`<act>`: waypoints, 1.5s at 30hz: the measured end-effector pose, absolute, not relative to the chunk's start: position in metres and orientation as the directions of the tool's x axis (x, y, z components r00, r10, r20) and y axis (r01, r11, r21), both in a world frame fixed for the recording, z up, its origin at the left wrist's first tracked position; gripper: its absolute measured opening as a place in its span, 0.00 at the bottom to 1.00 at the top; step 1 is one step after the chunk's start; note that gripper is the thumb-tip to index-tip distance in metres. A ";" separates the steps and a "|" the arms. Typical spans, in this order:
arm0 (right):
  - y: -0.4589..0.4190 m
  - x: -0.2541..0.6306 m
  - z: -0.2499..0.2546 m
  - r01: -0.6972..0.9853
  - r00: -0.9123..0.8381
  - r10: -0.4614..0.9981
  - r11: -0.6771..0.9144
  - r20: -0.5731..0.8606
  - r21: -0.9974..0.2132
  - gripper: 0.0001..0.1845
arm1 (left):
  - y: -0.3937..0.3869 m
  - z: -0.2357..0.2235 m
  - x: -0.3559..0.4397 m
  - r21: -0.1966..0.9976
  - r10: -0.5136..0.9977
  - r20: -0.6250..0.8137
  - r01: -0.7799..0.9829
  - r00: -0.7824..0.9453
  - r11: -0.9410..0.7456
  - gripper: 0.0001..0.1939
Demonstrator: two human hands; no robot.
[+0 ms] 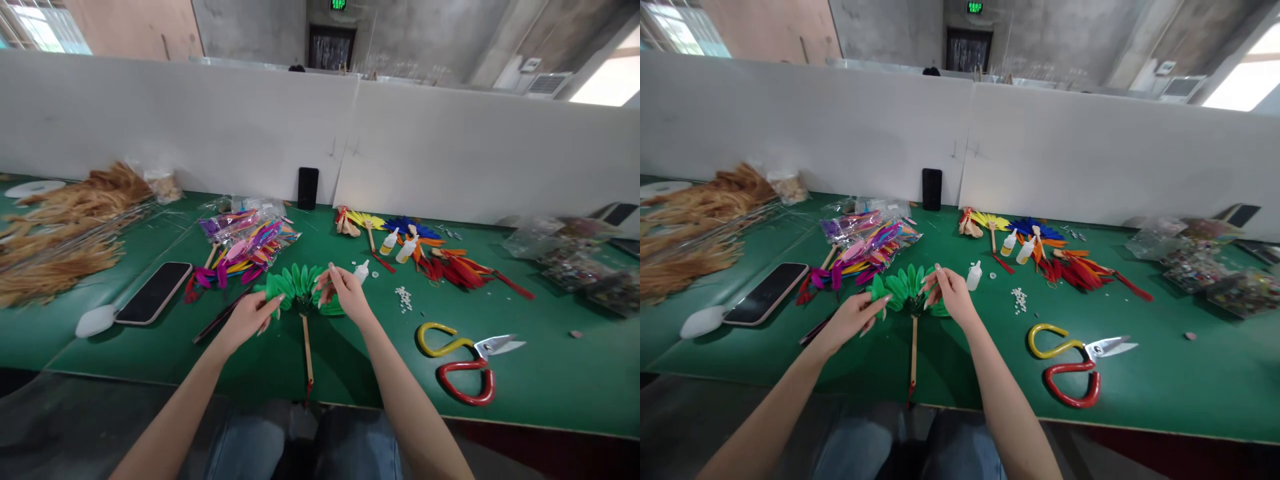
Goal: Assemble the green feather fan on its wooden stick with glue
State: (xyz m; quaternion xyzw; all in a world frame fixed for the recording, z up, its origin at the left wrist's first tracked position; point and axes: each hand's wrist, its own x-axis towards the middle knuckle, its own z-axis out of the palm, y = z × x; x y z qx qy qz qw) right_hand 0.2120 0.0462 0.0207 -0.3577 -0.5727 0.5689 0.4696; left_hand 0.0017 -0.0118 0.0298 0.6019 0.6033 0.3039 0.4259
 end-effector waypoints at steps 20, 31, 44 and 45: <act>-0.032 0.266 0.004 -0.137 -0.134 0.991 0.001 0.020 -0.991 0.23 | 0.014 0.040 0.072 0.654 0.928 0.263 0.659 0.264 -0.372 0.16; -0.060 0.309 -0.002 -0.065 -0.097 0.994 -0.047 -0.040 -0.997 0.19 | 0.088 0.003 0.181 0.533 0.965 0.195 0.808 0.173 -0.252 0.23; -0.043 0.295 0.007 -0.148 -0.064 0.998 0.008 0.018 -0.989 0.26 | 0.039 0.069 0.121 0.840 0.934 0.239 0.425 0.266 -0.336 0.18; -0.043 0.294 0.008 -0.152 -0.070 0.997 0.003 0.014 -0.988 0.27 | 0.031 0.072 0.115 0.846 0.935 0.215 0.425 0.281 -0.322 0.18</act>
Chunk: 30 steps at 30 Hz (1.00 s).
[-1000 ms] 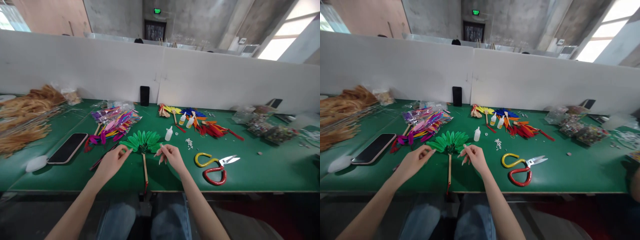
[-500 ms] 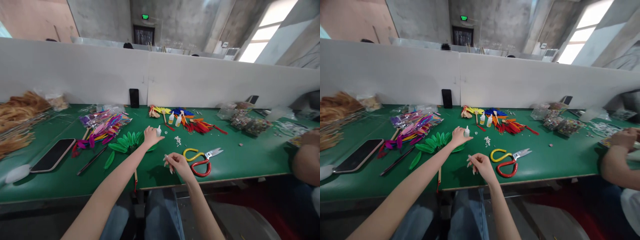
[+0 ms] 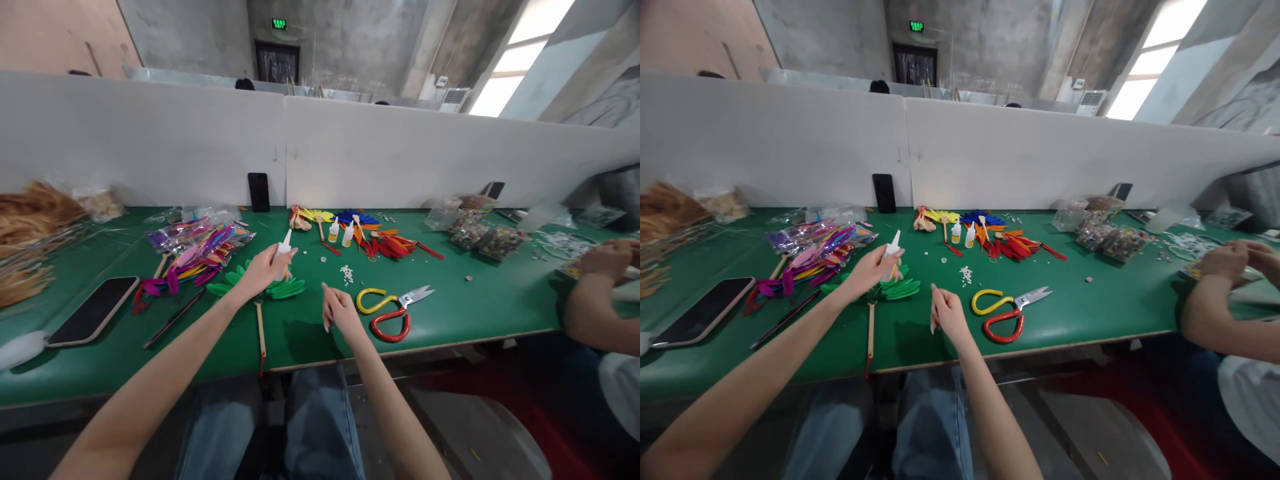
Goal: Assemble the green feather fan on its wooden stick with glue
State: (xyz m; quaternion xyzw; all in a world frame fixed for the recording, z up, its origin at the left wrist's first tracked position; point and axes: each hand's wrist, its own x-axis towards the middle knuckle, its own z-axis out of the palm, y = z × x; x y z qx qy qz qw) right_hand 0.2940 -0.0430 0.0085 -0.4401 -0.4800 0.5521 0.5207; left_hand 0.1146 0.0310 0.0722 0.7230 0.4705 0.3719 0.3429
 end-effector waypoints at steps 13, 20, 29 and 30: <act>-0.040 0.269 0.013 -0.079 -0.208 0.977 -0.056 -0.039 -0.995 0.25 | -0.007 0.062 0.054 0.971 0.980 -0.063 0.237 0.188 0.017 0.17; -0.032 0.259 0.016 0.052 -0.243 0.970 -0.001 -0.014 -0.999 0.22 | -0.006 0.071 0.004 0.959 0.997 0.067 0.272 0.047 -0.078 0.20; -0.028 0.254 0.028 0.249 -0.327 0.944 0.045 -0.040 -0.967 0.28 | 0.011 0.056 -0.023 0.994 0.995 0.083 -0.066 -0.055 -0.086 0.16; -0.028 0.254 0.028 0.263 -0.328 0.944 0.047 -0.044 -0.964 0.26 | 0.014 0.054 -0.022 0.990 0.995 0.085 -0.105 -0.047 -0.089 0.17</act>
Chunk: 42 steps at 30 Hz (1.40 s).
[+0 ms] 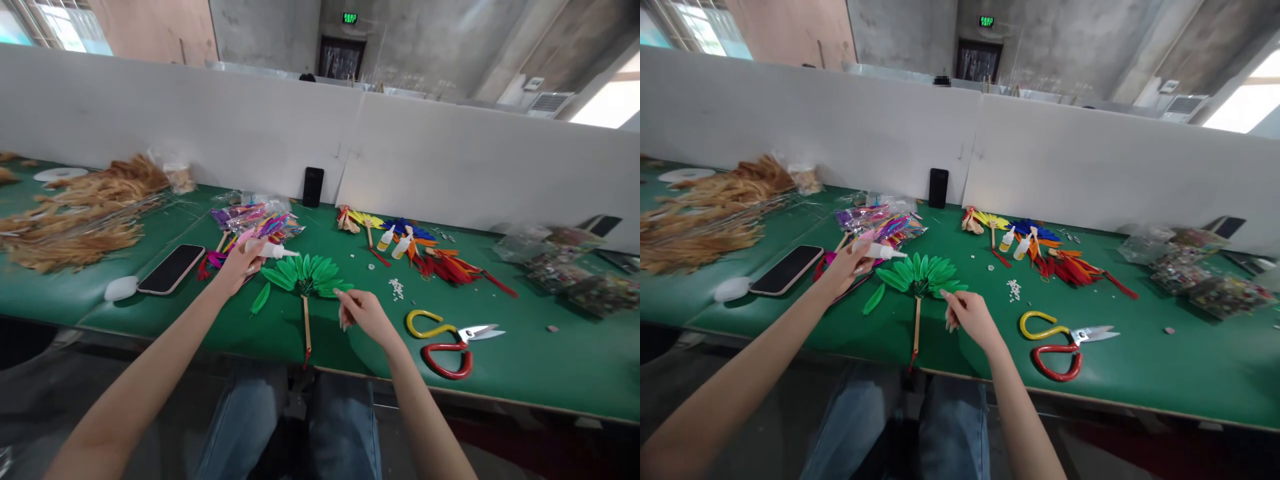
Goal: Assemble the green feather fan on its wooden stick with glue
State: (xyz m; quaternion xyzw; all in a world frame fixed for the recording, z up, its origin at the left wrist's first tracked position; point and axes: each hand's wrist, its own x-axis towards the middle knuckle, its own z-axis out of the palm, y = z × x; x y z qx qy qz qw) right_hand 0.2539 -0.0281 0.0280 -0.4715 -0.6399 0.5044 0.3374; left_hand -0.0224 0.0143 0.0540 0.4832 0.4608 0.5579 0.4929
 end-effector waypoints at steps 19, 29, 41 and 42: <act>-0.012 0.248 0.049 0.521 -0.454 0.884 0.161 -0.112 -0.838 0.11 | 0.082 0.029 -0.012 0.981 0.996 0.051 -0.185 -0.069 -0.063 0.21; 0.016 0.214 0.053 0.562 -0.530 0.846 0.400 0.055 -0.724 0.10 | 0.075 0.039 -0.022 0.978 0.991 0.008 -0.206 -0.131 -0.035 0.19; -0.014 0.185 -0.013 0.710 -0.605 0.733 0.673 0.310 -0.206 0.42 | 0.075 0.033 -0.023 0.976 0.986 0.012 -0.211 -0.167 -0.048 0.20; -0.013 0.185 -0.013 0.712 -0.608 0.732 0.674 0.307 -0.198 0.41 | 0.073 0.034 -0.022 0.976 0.987 0.013 -0.213 -0.162 -0.048 0.20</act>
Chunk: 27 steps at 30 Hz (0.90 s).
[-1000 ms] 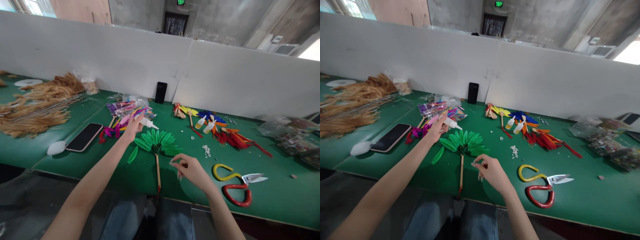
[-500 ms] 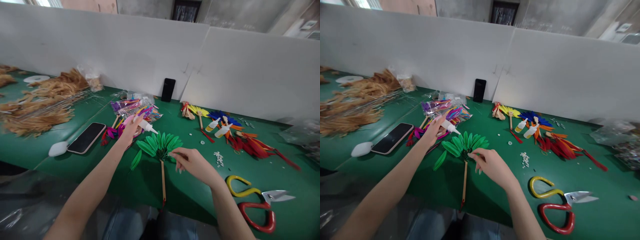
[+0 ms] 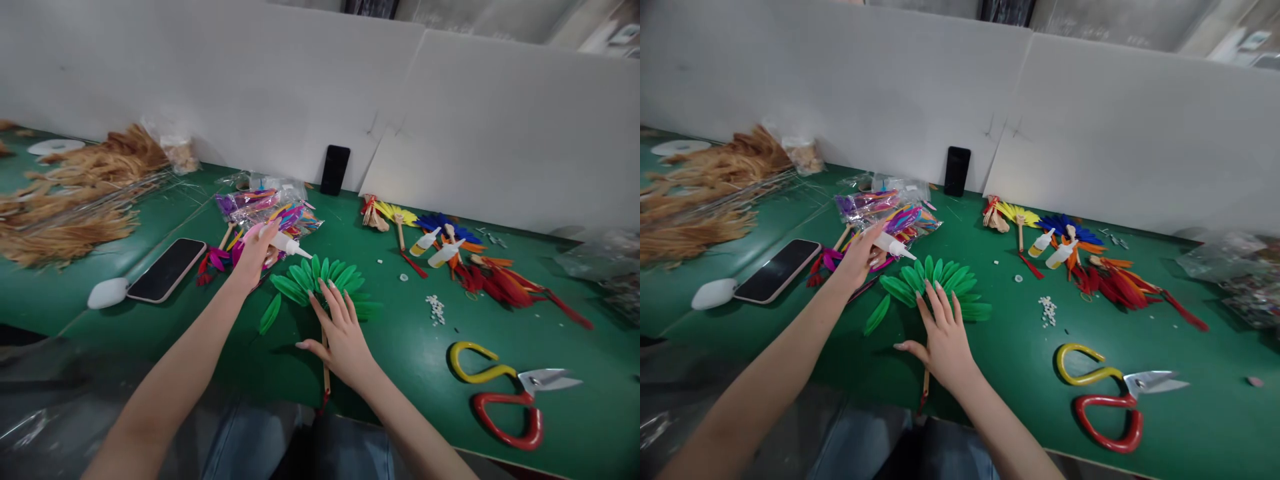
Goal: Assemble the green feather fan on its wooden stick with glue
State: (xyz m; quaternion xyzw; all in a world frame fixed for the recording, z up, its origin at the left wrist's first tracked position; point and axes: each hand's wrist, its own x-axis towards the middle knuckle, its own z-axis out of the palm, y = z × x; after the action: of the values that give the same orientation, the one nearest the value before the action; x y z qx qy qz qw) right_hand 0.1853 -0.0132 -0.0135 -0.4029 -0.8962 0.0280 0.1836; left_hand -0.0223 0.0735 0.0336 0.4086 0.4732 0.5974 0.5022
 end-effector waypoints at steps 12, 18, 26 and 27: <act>-0.009 0.191 -0.011 0.667 -0.611 0.728 0.685 0.311 -0.292 0.30 | 0.069 0.037 -0.021 0.973 0.989 -0.005 -0.228 -0.148 -0.029 0.18; -0.003 0.215 0.013 0.443 -0.218 0.899 0.439 0.380 -0.782 0.32 | 0.043 0.038 -0.011 0.914 0.994 -0.110 -0.393 -0.008 0.098 0.16; -0.006 0.210 0.017 0.059 -0.299 0.921 0.280 0.251 -0.958 0.28 | 0.000 0.040 0.061 0.603 0.849 -0.316 -0.601 0.425 0.525 0.14; -0.007 0.207 0.017 0.056 -0.277 0.933 0.254 0.230 -0.966 0.26 | -0.003 0.038 0.070 0.589 0.835 -0.327 -0.596 0.443 0.546 0.15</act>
State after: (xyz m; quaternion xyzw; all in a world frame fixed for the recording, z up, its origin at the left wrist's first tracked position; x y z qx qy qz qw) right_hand 0.2074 -0.0073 0.0167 -0.3845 -0.6429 0.4743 0.4625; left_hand 0.0702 -0.0035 0.0385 0.1982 0.3016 0.4330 0.8260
